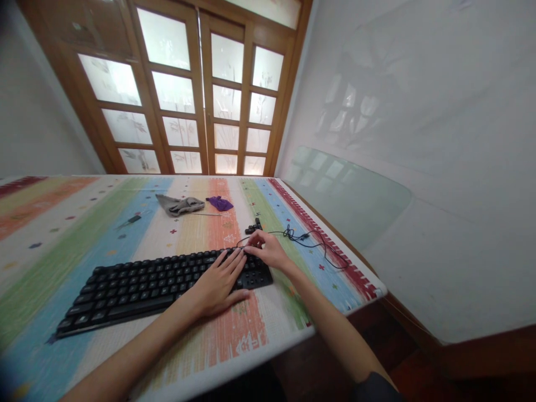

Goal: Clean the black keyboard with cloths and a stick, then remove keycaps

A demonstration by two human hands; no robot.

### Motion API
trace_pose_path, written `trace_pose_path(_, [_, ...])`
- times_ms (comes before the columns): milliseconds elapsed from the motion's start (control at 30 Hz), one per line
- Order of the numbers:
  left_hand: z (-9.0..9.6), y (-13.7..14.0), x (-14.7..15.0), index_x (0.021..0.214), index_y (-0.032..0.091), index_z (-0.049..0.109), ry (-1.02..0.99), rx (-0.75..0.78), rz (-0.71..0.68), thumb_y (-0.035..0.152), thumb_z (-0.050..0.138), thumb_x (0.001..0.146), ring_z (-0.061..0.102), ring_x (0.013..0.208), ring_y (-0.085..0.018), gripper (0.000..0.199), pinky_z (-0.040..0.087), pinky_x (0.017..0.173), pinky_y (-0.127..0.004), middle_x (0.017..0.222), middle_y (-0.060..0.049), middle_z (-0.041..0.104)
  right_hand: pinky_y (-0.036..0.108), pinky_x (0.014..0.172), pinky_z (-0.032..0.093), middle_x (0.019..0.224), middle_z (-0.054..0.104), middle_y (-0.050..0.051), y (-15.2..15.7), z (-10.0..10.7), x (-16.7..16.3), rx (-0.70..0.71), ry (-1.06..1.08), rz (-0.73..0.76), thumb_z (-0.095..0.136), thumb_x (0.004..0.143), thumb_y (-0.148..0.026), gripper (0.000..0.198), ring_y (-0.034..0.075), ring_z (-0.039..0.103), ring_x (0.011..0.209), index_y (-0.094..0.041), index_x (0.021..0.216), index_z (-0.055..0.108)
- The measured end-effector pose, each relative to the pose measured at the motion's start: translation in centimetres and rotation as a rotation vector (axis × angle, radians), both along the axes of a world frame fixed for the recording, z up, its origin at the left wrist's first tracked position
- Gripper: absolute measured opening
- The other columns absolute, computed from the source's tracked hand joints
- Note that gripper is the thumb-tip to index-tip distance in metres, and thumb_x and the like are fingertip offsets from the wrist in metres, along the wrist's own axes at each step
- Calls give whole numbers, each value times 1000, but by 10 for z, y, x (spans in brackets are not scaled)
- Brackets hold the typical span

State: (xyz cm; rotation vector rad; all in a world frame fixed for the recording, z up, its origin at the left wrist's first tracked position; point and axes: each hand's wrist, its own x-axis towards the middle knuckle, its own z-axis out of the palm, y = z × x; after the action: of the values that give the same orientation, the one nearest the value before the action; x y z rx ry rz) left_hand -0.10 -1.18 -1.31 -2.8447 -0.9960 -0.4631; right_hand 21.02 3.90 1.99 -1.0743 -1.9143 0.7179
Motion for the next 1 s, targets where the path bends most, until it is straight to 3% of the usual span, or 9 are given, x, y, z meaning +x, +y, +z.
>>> trace_pose_path(133, [-3, 1, -1, 153, 7, 28, -12, 27, -5, 67, 21, 97, 26, 148, -27, 82, 16, 121, -42, 157, -19, 34, 31, 68, 50, 81, 70, 3, -25, -9, 11, 4, 71, -20, 71, 81, -40, 23, 16, 62, 71, -18, 85, 63])
trace_pose_path(233, [-7, 2, 1, 154, 9, 27, -54, 68, 7, 66, 23, 98, 27, 148, -27, 80, 19, 120, -43, 156, -19, 35, 31, 70, 50, 81, 70, 3, -41, -15, 14, 30, -10, -15, 71, 83, -37, 19, 16, 62, 73, -19, 86, 67])
trace_pose_path(400, [-11, 1, 3, 151, 8, 32, -81, 98, 25, 68, 24, 97, 29, 147, -28, 82, 23, 119, -45, 155, -19, 38, 33, 76, 50, 85, 69, 4, -58, -25, 6, 180, -108, -13, 69, 87, -28, 9, 18, 62, 79, -20, 89, 69])
trace_pose_path(500, [-11, 1, 3, 148, 7, 38, -68, 87, 32, 68, 25, 96, 29, 147, -29, 81, 23, 119, -46, 154, -18, 40, 36, 83, 49, 86, 71, 4, -61, -30, 0, 327, -141, 36, 66, 89, -22, 2, 19, 61, 86, -21, 89, 68])
trace_pose_path(633, [-12, 1, 3, 149, 9, 38, -75, 91, 28, 69, 25, 96, 30, 147, -28, 81, 23, 119, -46, 153, -17, 42, 36, 80, 49, 85, 70, 5, -59, -34, -1, 466, -202, 75, 61, 92, -18, 10, 19, 60, 83, -22, 90, 70])
trace_pose_path(800, [-10, 1, 2, 147, 8, 40, -71, 89, 26, 68, 25, 96, 32, 146, -28, 80, 23, 119, -46, 152, -18, 43, 36, 75, 49, 83, 68, 7, -59, -36, -1, 594, -301, 68, 55, 94, -14, 16, 20, 56, 80, -20, 101, 69])
trace_pose_path(1000, [-8, 0, 2, 147, 8, 40, -67, 83, 29, 66, 24, 98, 30, 146, -28, 78, 22, 119, -46, 153, -18, 42, 33, 72, 48, 80, 67, 6, -63, -33, -4, 687, -420, 60, 49, 96, -12, 21, 20, 52, 78, -19, 99, 68])
